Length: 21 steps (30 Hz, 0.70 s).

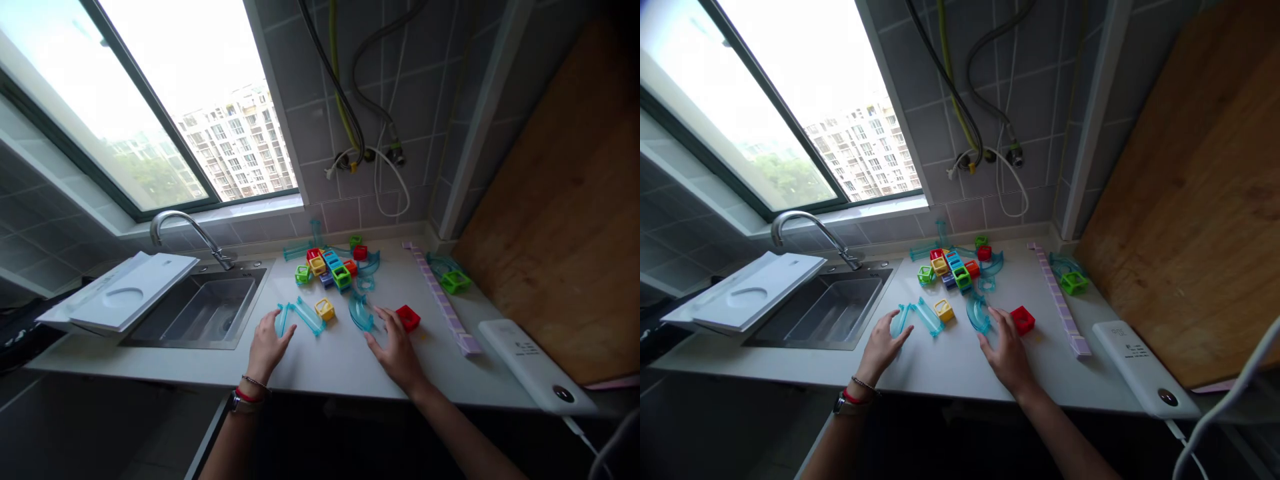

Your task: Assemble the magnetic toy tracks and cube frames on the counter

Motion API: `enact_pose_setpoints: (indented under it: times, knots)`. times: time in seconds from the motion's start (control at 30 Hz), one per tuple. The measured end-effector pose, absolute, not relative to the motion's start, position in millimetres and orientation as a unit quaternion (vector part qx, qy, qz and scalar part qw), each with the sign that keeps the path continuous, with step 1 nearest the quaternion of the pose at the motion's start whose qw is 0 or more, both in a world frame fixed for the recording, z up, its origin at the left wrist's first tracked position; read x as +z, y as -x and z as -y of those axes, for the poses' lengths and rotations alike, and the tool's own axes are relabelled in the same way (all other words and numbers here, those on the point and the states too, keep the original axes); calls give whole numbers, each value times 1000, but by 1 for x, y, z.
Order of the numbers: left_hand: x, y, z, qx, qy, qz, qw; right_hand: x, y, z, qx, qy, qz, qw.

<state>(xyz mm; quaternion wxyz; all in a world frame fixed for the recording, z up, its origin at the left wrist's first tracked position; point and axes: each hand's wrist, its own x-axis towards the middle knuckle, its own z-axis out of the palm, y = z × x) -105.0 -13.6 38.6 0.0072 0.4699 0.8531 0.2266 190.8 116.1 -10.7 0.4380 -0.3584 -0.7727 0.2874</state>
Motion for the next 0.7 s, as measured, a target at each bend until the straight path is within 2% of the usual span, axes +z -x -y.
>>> enact_pose_setpoints:
  times: [0.17, 0.23, 0.33, 0.43, 0.57, 0.7]
  knots:
    - [43, 110, -16, 201, -468, -859, 46, 2, -197, -110, 237, 324, 768, 500]
    - [44, 112, -17, 196, -465, -861, 63, 7, -198, -103, 243, 283, 786, 493]
    - [46, 108, -2, 195, -456, -864, 85, 13, -191, -85, 293, 211, 849, 385]
    - [44, 91, 31, 251, -416, -862, 143, 19, -173, -66, 326, 209, 886, 255]
    - [35, 59, 80, 411, -353, -800, 257, 25, -141, -55, 322, 260, 886, 210]
    - [29, 35, 105, 473, -386, -736, 293, 24, -122, -58, 285, 306, 889, 189]
